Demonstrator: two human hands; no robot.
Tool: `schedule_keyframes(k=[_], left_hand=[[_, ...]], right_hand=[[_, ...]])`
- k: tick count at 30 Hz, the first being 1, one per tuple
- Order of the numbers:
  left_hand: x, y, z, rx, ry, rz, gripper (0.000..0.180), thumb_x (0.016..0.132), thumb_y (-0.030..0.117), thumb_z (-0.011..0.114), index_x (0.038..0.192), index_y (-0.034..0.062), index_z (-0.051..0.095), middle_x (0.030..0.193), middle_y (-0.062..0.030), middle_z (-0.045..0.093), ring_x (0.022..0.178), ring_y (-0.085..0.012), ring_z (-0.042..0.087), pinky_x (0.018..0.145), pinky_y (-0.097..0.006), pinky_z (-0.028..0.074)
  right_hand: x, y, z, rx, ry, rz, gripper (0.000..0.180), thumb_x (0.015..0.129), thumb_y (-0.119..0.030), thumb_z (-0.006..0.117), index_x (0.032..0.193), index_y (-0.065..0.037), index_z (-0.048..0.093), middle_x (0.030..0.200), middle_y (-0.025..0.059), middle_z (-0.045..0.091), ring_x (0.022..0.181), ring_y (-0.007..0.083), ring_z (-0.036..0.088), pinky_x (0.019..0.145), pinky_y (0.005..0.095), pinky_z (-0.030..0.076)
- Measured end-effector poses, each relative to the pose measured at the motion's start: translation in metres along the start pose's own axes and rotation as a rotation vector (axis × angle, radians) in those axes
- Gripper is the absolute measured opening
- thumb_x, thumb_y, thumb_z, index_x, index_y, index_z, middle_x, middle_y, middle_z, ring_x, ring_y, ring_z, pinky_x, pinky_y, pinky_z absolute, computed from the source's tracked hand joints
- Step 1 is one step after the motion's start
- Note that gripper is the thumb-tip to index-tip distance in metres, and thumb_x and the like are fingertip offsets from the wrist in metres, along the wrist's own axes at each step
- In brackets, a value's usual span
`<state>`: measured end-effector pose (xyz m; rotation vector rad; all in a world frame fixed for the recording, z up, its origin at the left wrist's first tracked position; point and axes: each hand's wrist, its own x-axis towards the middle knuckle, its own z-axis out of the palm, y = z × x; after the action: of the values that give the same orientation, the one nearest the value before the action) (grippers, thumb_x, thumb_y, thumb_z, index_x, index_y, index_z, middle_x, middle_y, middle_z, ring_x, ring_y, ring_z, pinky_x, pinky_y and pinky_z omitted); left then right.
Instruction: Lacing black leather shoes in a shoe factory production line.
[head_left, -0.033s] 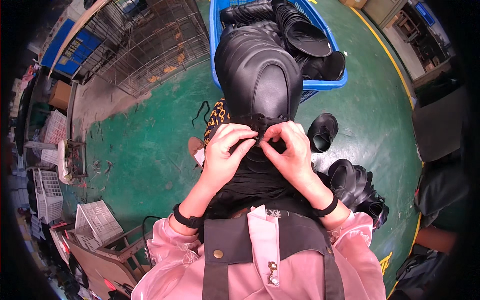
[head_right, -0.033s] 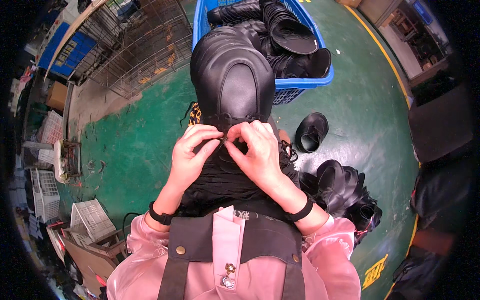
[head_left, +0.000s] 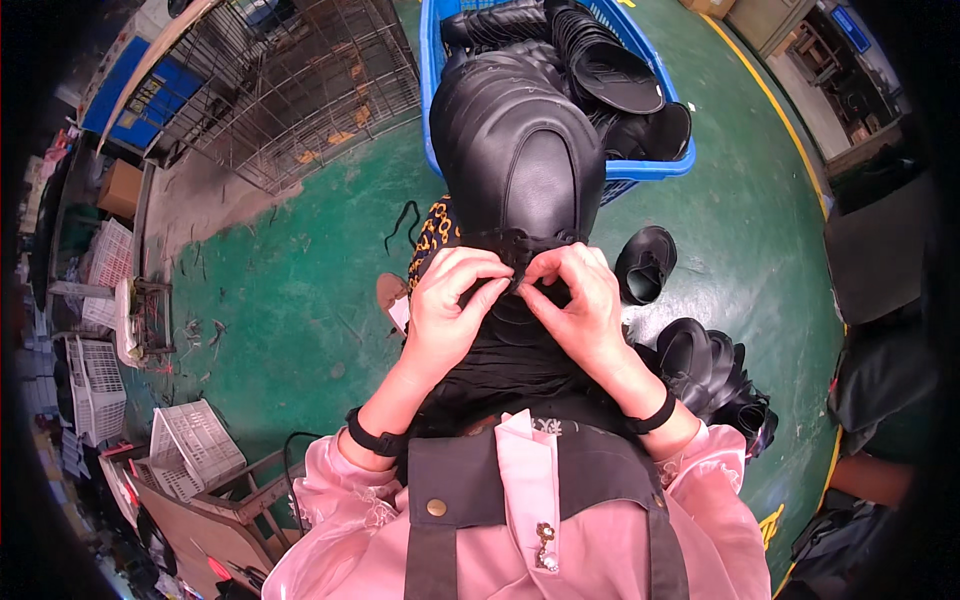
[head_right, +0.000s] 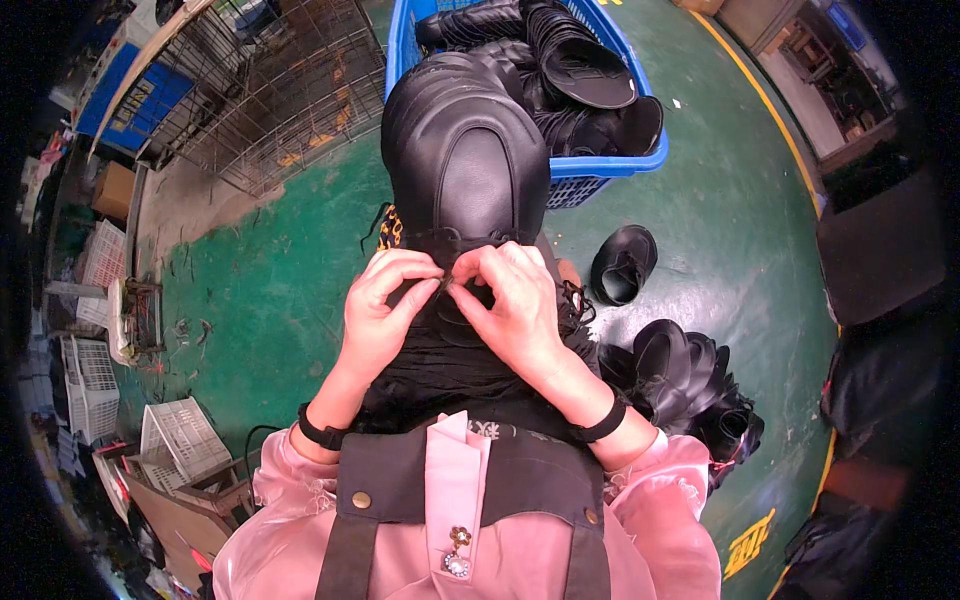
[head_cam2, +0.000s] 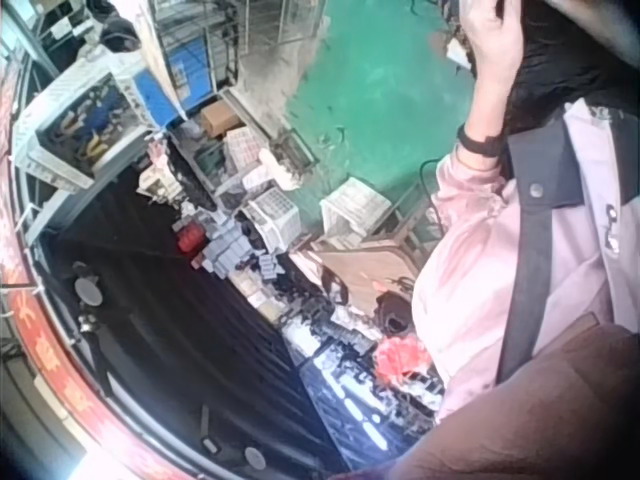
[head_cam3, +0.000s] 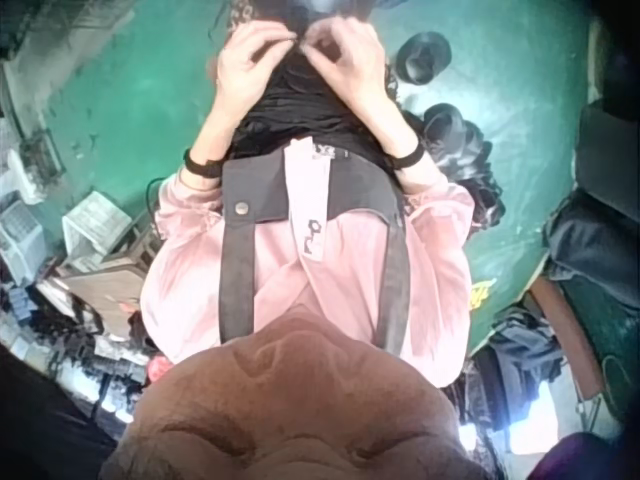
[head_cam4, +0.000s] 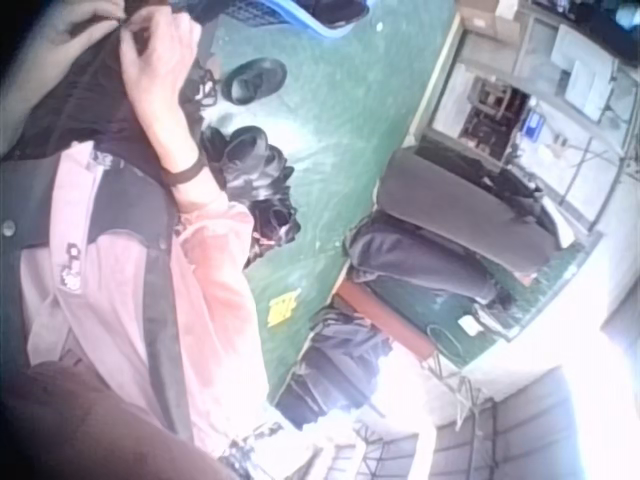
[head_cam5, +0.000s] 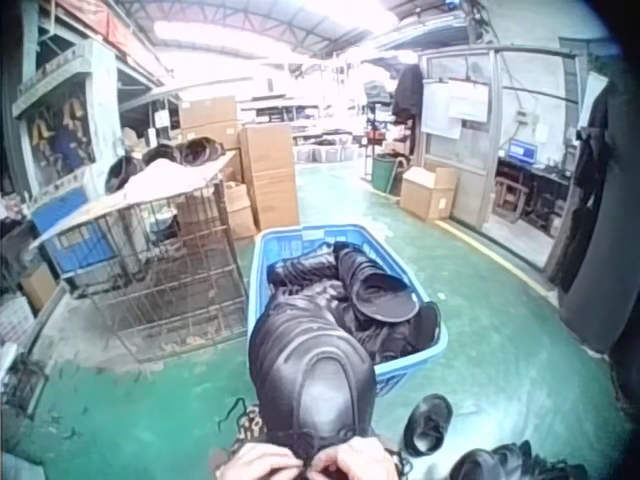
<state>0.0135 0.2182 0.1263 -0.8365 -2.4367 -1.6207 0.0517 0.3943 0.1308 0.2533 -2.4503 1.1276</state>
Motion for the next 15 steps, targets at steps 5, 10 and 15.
schedule_keyframes(k=[5,10,15], left_hand=[[-0.014,-0.02,-0.005,-0.462,0.167,-0.337,0.006,0.093,0.002,0.059,0.099,-0.0002,0.061,0.093,-0.0059,0.065,0.088,-0.0141,0.064,0.08,-0.026,0.053],[-0.022,-0.045,-0.044,-0.575,0.372,-0.473,0.01,0.097,0.011,0.057,0.101,0.003,0.06,0.094,-0.0094,0.067,0.084,-0.0176,0.068,0.076,-0.03,0.055],[-0.022,-0.043,-0.051,-0.655,0.32,-0.476,0.011,0.098,0.013,0.055,0.104,0.0039,0.056,0.093,-0.0117,0.069,0.086,-0.0218,0.07,0.076,-0.03,0.056]], right_hand=[[0.0,0.009,-0.012,-0.01,0.064,-0.151,0.042,0.059,-0.006,0.083,0.093,-0.005,0.058,0.097,0.0094,0.06,0.094,0.03,0.058,0.082,0.0386,0.047],[-0.015,0.03,-0.029,-0.146,-0.079,0.006,0.043,0.061,-0.014,0.085,0.093,-0.006,0.059,0.101,0.0098,0.057,0.093,0.0289,0.058,0.08,0.0381,0.048],[-0.022,0.033,-0.03,-0.102,-0.18,0.097,0.033,0.066,-0.019,0.083,0.087,-0.006,0.062,0.099,0.0088,0.055,0.093,0.0278,0.058,0.076,0.038,0.049]])
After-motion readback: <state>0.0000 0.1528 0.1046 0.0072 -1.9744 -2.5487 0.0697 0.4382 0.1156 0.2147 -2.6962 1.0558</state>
